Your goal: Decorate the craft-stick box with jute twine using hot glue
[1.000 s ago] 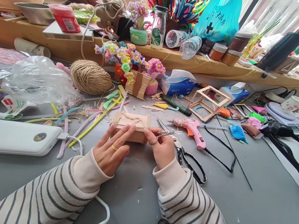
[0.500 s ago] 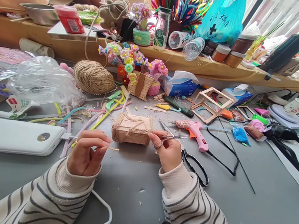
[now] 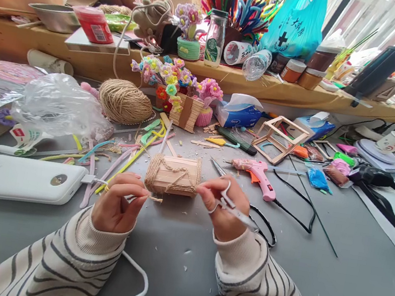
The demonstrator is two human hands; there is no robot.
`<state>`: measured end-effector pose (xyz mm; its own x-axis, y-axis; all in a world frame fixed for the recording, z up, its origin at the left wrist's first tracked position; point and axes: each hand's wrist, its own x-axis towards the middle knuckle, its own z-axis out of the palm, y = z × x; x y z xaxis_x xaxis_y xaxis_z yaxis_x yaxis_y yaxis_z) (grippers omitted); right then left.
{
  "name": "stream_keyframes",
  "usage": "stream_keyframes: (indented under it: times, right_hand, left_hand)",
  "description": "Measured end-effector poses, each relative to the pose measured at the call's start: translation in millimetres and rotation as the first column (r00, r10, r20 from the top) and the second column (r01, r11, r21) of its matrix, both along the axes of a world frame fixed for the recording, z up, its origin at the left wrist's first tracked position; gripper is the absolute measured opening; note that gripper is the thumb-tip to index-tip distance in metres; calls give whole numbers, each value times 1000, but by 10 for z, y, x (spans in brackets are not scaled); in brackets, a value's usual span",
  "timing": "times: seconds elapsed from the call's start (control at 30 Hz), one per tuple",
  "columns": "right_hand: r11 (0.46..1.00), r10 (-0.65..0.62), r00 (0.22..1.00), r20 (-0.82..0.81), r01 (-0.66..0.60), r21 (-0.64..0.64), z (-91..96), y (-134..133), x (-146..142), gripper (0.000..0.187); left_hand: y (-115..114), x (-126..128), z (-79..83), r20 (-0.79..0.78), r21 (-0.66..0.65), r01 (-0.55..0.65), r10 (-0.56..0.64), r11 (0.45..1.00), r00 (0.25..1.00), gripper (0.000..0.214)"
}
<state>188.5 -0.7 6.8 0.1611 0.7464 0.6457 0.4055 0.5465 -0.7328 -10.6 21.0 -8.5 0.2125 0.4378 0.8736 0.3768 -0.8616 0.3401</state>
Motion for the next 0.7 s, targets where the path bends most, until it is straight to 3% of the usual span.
stream_keyframes:
  times: [0.1,0.23,0.47,0.7]
  right_hand:
    - [989,146,980,136,-148,7,30,-64,-59,4]
    - [973,224,960,170,-229,8,40,-87,-138,13]
    - [965,259,952,160,-261,-8,6,-116,-247,15]
    - [974,228,967,113,-228,-13,25,-156,-300,5]
  left_hand:
    - [4,8,6,-13,-8,3,-3,1000,1000,10]
    - [2,19,18,-22,2,-16,16,1000,1000,9]
    - [-10,38,42,-57,36,-2,4,999,998,7]
    - [-22,59,46,-85,35,22,-19,999,996,7]
